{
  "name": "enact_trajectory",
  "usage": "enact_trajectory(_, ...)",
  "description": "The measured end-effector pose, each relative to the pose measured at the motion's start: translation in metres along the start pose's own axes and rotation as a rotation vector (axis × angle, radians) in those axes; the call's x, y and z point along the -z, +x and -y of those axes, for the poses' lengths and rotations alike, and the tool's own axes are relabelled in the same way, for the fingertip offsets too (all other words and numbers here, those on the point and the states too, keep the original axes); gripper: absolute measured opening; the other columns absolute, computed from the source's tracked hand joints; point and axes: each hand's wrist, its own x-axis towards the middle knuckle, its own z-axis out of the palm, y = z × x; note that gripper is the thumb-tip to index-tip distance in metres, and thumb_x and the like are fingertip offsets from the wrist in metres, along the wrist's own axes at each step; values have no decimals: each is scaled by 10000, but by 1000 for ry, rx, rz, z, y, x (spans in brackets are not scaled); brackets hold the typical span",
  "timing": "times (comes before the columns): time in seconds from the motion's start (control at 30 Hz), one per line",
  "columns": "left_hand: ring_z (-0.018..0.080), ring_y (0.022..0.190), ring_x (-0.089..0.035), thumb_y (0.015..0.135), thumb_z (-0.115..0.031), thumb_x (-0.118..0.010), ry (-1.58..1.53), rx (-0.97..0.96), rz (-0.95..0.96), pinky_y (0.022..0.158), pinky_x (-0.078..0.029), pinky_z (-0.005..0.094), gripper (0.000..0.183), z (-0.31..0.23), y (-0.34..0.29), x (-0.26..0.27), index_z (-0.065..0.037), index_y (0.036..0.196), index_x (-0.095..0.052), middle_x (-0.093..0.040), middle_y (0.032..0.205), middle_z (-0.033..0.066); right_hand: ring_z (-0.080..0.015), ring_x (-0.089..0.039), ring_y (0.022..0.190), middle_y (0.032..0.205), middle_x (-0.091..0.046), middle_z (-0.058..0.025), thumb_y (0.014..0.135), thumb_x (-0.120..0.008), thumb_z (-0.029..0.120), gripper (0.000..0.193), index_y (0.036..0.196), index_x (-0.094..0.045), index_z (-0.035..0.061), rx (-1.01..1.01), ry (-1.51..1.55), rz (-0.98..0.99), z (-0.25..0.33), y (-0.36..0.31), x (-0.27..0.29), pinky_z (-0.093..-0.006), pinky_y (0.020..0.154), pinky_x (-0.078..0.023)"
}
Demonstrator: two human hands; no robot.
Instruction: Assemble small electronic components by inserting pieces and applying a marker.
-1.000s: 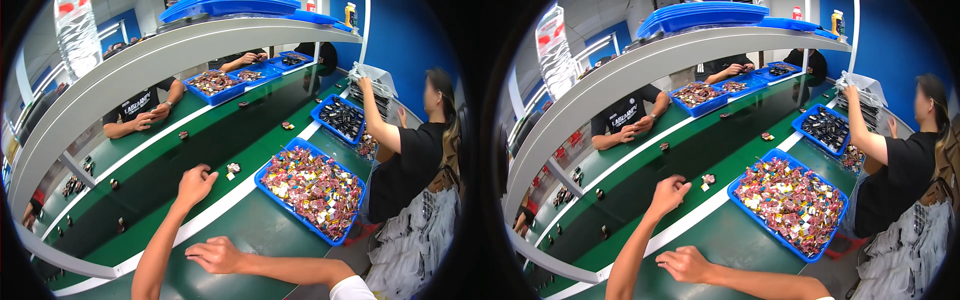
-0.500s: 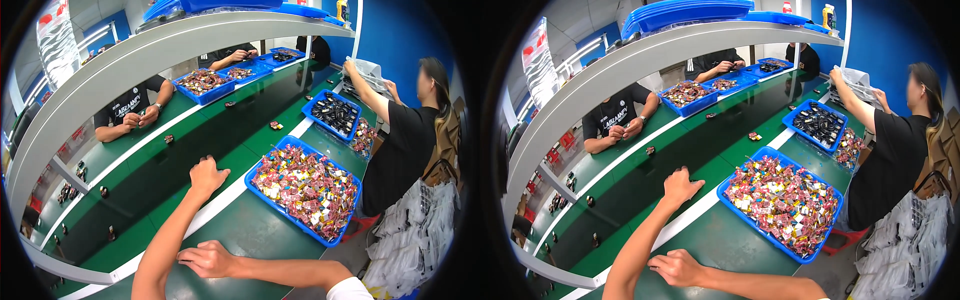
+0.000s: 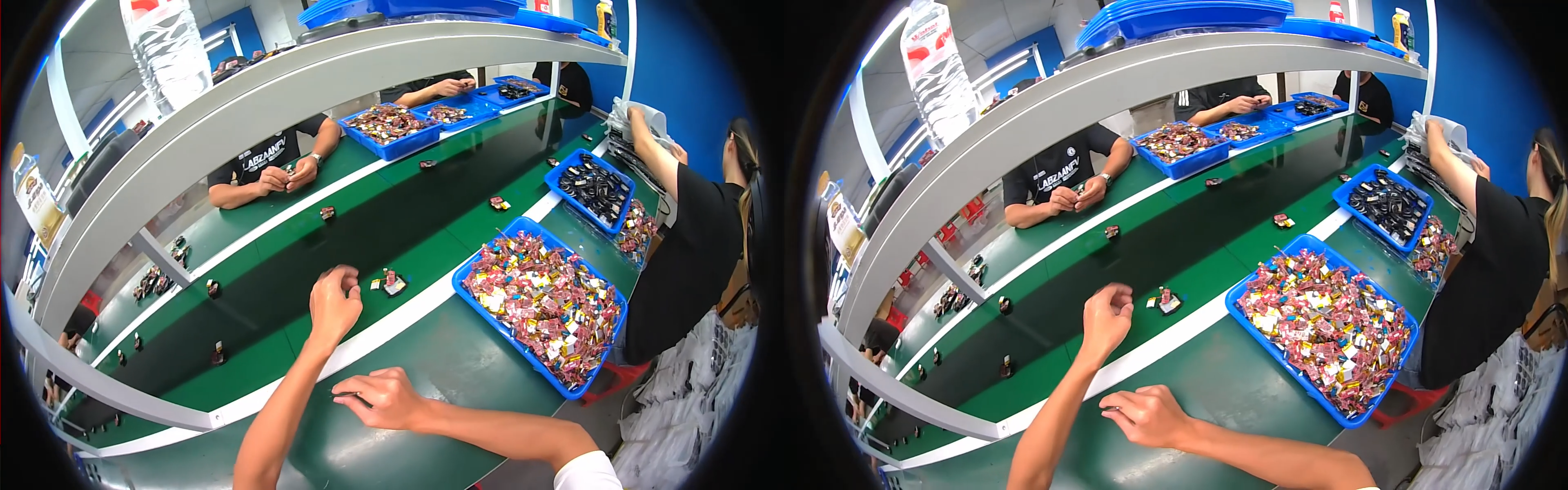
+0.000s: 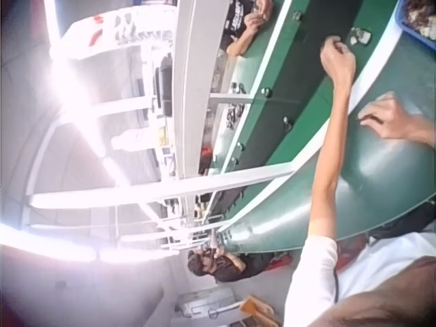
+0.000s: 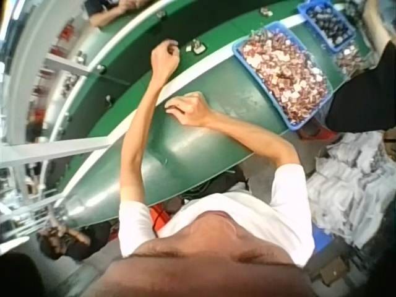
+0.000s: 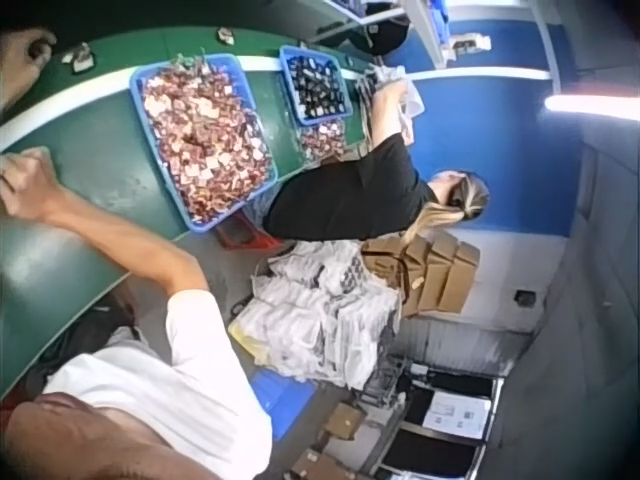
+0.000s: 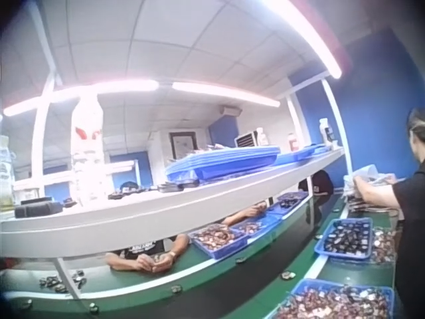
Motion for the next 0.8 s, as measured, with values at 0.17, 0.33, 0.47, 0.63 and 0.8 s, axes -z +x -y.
enact_trajectory(0.17, 124, 539, -639, 929, -188, -690, -264, 346, 181, 442, -508, 260, 279, -7, -2, -1, 64, 814, -720, -693, 710, 81, -246, -639, 521, 766, -722, -53, 797, -772, 74, 156, 917, -672, 77, -58, 14, 5, 4, 3, 0, -334, 499, -502)
enact_trajectory(0.33, 127, 478, -632, 905, -197, -724, -222, 435, 178, 413, -519, 258, 311, -14, 7, -16, 68, 741, -712, -672, 634, 95, -254, -657, 551, 776, -724, -55, 794, -775, 71, 167, 925, -671, 77, -45, 30, -4, 0, 1, -5, -333, 513, -515)
enact_trajectory(0.47, 127, 495, -637, 828, -149, -794, -138, 419, 169, 439, -532, 264, 241, -15, 15, -28, 54, 731, -708, -681, 644, 94, -264, -666, 570, 785, -726, -61, 793, -774, 68, 170, 927, -670, 76, -60, 21, 7, -1, -1, -3, -339, 522, -521)
enact_trajectory(0.63, 232, 569, -705, 811, -90, -751, -50, 339, 18, 571, -585, 322, 159, 19, 21, -41, 32, 725, -697, -718, 731, 154, -273, -671, 581, 794, -728, -62, 796, -771, 70, 166, 927, -670, 73, -53, 50, 27, 2, 2, -7, -344, 526, -522)
enact_trajectory(0.8, 216, 665, -717, 855, -58, -676, -237, 424, 125, 533, -568, 311, 119, -1, 12, -22, 58, 835, -689, -699, 774, 152, -271, -680, 591, 802, -732, -60, 801, -769, 77, 152, 917, -672, 73, -75, 37, 33, -2, -1, -4, -342, 532, -529)
